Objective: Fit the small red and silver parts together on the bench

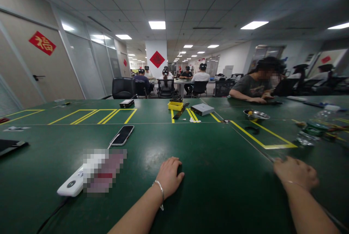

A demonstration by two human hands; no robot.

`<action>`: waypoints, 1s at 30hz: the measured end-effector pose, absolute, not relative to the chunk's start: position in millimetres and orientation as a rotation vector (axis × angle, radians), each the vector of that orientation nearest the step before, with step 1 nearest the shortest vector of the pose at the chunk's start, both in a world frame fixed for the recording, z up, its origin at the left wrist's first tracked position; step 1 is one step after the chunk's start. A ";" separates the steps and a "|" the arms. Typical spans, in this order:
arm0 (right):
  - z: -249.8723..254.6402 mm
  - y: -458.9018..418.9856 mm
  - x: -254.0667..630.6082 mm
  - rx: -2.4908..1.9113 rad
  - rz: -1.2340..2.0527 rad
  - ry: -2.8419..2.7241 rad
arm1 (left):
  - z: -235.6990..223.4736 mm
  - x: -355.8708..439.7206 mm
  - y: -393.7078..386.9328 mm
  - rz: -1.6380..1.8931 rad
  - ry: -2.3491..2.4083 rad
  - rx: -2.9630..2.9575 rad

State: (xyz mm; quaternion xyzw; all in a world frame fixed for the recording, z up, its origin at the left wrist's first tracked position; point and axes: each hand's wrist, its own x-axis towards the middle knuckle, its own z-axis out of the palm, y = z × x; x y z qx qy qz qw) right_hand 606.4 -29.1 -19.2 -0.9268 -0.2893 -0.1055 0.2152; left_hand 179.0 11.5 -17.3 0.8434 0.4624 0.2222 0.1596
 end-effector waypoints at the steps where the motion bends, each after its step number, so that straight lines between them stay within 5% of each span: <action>1: -14.1 -22.8 593.0 -2.525 -0.355 -0.948 | -16.8 179.1 11.4 0.637 1.322 2.408; 15: -10.5 -8.3 357.8 -1.478 0.232 -2.426 | -21.6 179.0 10.7 0.524 1.245 2.538; 24: 6.5 0.2 517.1 -2.309 -0.431 -1.617 | -18.3 178.4 11.2 0.484 1.254 2.509; 30: -22.0 -25.7 630.0 -2.604 -0.272 -1.131 | -19.4 177.8 11.3 0.495 1.236 2.508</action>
